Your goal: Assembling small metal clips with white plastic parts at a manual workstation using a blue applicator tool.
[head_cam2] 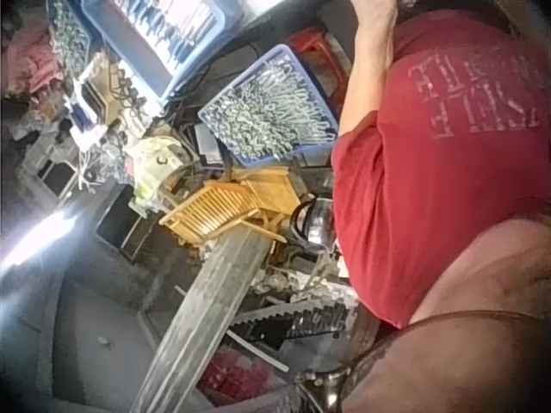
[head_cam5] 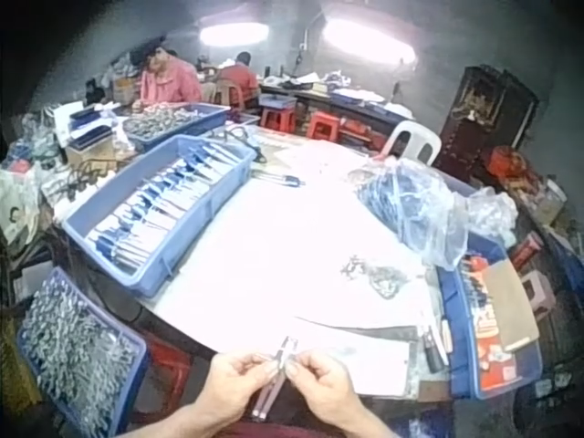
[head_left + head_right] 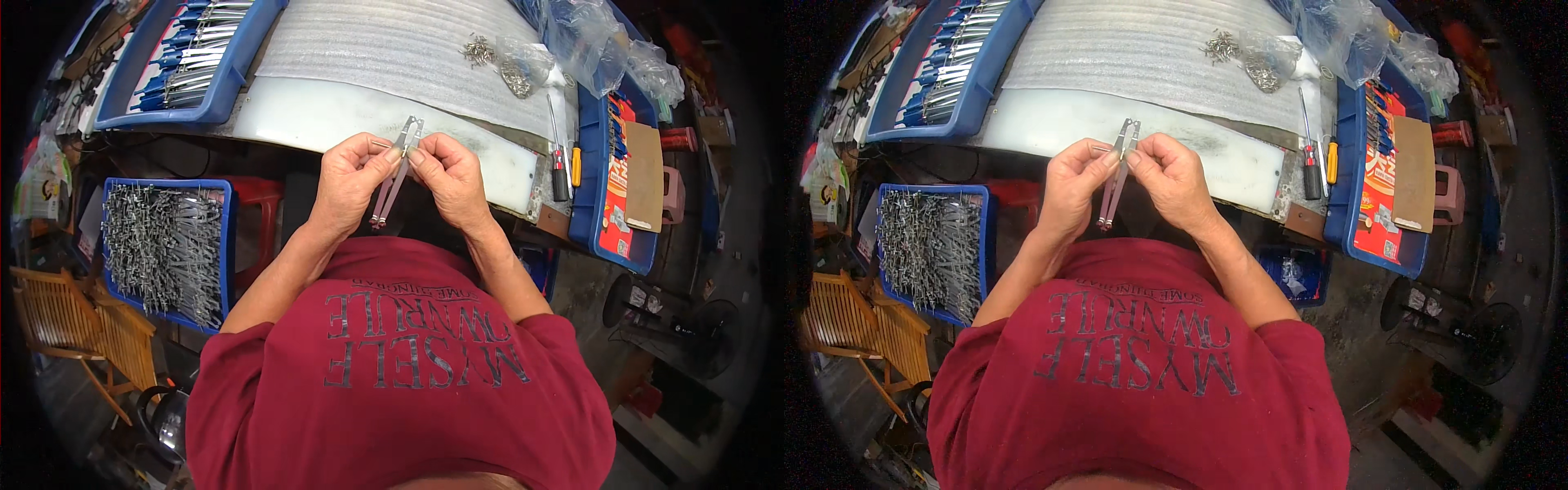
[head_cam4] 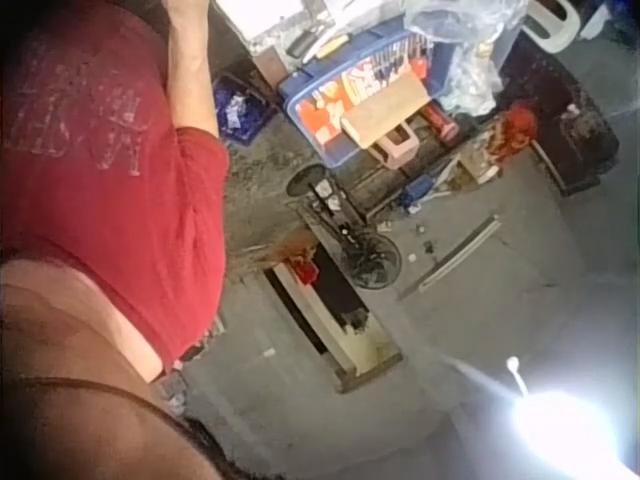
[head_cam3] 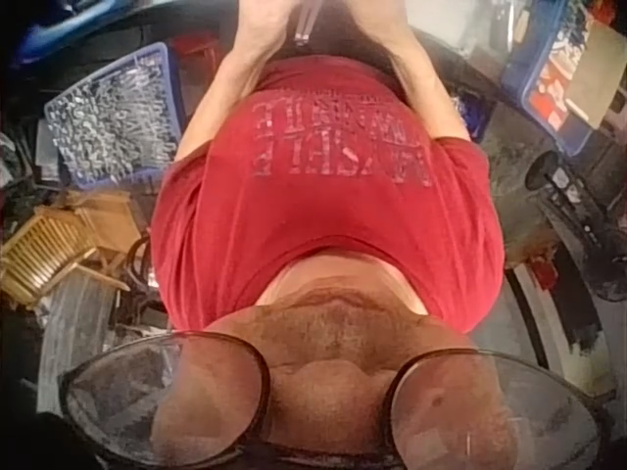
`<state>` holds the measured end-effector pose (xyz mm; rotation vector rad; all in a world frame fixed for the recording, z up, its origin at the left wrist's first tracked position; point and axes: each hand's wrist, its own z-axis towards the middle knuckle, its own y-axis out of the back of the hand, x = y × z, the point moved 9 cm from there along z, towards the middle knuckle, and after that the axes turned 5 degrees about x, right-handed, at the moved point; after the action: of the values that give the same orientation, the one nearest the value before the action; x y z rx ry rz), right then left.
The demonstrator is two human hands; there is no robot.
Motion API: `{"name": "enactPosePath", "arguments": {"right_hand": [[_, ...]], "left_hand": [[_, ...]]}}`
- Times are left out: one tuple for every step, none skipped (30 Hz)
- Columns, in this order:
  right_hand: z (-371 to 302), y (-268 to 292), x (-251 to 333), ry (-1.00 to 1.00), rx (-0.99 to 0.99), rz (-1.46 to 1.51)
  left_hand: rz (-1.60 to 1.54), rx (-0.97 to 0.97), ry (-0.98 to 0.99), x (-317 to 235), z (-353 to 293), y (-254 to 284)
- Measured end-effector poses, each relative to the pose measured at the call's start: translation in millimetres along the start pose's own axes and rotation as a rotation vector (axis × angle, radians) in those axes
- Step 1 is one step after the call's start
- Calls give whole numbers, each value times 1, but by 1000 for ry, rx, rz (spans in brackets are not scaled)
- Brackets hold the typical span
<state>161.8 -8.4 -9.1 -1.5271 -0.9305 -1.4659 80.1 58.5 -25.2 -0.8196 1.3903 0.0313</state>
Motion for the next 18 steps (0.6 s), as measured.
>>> {"name": "enactPosePath", "arguments": {"right_hand": [[0, 0, 1, 2, -2, -1], [0, 0, 2, -1, 1, 20], [0, -1, 2, -5, 4, 41], [0, -2, 4, -3, 3, 40], [-1, -3, 6, 7, -1, 100], [-1, -3, 7, 16, -5, 159], [-1, -3, 9, 17, -4, 160], [-1, -3, 10, 21, -2, 177], [-1, -3, 10, 25, -1, 195], [-1, -1, 9, 26, -2, 194], [0, 3, 10, 60, -26, 95], [0, 6, 13, 94, -49, -3], [1, 7, 14, 94, -49, -4], [1, 9, 19, 115, -51, -51], [0, 10, 23, 135, -52, -97], [1, 12, 22, 135, -54, -98], [1, 17, 23, 178, -91, -139], [0, 22, 25, 220, -128, -180]], "left_hand": [[11, -9, -30, -3, 1, 1], [12, -6, -31, -4, 1, 1], [1, 9, -14, -4, 1, -1], [-10, 25, 4, -3, 1, -2], [-8, 28, 3, -5, 0, -5], [-48, 20, 45, -4, -1, -7], [-87, 10, 86, -2, -2, -9], [-86, 10, 85, -1, -3, -8], [-92, 38, 52, -2, -2, -10], [-99, 68, 19, -4, -1, -12], [-99, 70, 19, -5, -1, -12], [10, 77, 8, -9, -1, -13], [119, 84, -3, -12, 0, -12], [119, 84, -4, -13, 0, -10], [374, 59, -129, -25, -1, -8], [628, 35, -253, -36, -3, -10], [627, 37, -253, -37, -2, -10], [827, 27, -439, -54, -7, -19]]}}
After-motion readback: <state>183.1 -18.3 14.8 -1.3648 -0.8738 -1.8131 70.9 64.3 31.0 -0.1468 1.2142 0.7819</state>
